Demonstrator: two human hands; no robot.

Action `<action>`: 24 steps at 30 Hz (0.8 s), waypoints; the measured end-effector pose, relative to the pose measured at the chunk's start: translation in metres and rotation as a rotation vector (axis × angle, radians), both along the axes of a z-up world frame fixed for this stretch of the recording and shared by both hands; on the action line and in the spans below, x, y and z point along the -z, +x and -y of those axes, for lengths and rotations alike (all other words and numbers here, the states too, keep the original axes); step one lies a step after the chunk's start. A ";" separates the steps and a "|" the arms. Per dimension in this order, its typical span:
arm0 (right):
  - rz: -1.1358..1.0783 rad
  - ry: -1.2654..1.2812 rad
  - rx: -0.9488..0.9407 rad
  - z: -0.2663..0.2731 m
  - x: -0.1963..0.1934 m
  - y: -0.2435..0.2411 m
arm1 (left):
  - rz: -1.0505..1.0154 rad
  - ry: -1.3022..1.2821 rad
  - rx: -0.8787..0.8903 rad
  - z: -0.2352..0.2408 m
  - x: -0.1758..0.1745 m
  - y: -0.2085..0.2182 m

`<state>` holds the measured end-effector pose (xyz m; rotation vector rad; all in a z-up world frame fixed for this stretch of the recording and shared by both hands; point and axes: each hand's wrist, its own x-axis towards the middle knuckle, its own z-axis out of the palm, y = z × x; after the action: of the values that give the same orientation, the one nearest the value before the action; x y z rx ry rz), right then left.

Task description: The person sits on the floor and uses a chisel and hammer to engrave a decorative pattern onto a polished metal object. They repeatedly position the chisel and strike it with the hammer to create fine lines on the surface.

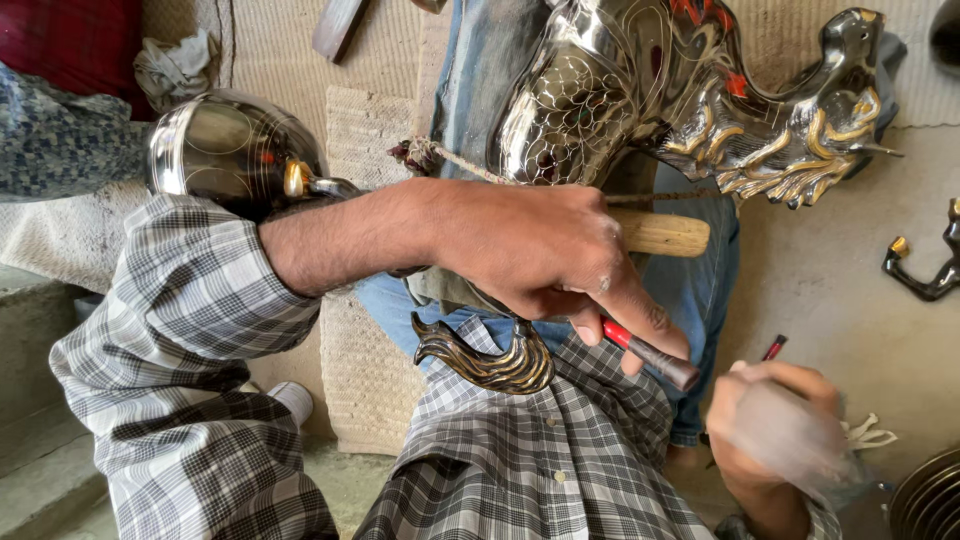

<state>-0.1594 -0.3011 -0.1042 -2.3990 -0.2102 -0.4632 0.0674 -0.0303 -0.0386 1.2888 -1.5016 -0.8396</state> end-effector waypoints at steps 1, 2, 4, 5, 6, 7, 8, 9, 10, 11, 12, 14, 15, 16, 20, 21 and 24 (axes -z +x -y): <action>-0.061 0.090 0.036 -0.001 -0.001 -0.002 | 0.004 0.001 0.013 -0.001 0.000 0.001; -0.123 0.182 0.076 -0.001 -0.002 -0.005 | 0.006 0.002 0.030 0.000 0.000 0.002; -0.188 0.236 0.127 0.001 -0.002 -0.008 | 0.012 -0.018 0.060 0.000 0.000 0.005; -0.191 0.197 0.138 0.002 -0.001 -0.008 | 0.016 -0.039 0.074 0.001 -0.001 0.006; -0.155 0.173 0.104 0.003 0.002 -0.008 | 0.021 -0.061 0.087 0.001 -0.002 0.006; -0.118 0.149 0.071 0.004 0.005 -0.009 | -0.001 -0.028 0.065 0.001 -0.003 0.006; -0.039 0.143 -0.003 0.005 0.011 -0.006 | -0.020 0.007 0.045 0.001 -0.005 0.005; 0.041 0.137 -0.077 0.005 0.015 -0.004 | -0.039 0.042 0.026 0.000 -0.007 0.004; 0.015 0.232 -0.038 0.005 0.019 -0.003 | -0.033 -0.001 -0.104 -0.003 -0.009 0.003; -0.009 0.330 0.000 0.004 0.023 -0.003 | -0.027 -0.047 -0.232 -0.009 -0.011 0.000; -0.030 0.348 0.034 0.006 0.026 -0.001 | -0.006 -0.008 -0.329 -0.010 -0.011 -0.004; -0.070 0.303 0.094 0.010 0.028 0.002 | 0.043 0.164 -0.482 -0.012 -0.009 -0.010; -0.100 0.214 0.120 0.012 0.027 0.003 | 0.075 0.295 -0.536 -0.013 -0.007 -0.011; -0.130 0.123 0.139 0.016 0.026 0.006 | 0.043 0.210 -0.522 -0.014 -0.004 -0.011; -0.204 0.191 0.172 0.029 0.012 0.015 | 0.010 -0.031 -0.471 -0.023 0.005 -0.008; -0.197 0.339 0.168 0.029 0.007 0.016 | 0.015 -0.018 -0.458 -0.024 0.007 -0.008; -0.187 0.621 0.163 0.034 -0.007 0.024 | 0.027 0.117 -0.407 -0.025 0.010 -0.005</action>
<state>-0.1354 -0.3352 -0.0972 -1.8361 0.1924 -0.3144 0.0622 -0.0050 -0.0489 1.6277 -1.1646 -0.6497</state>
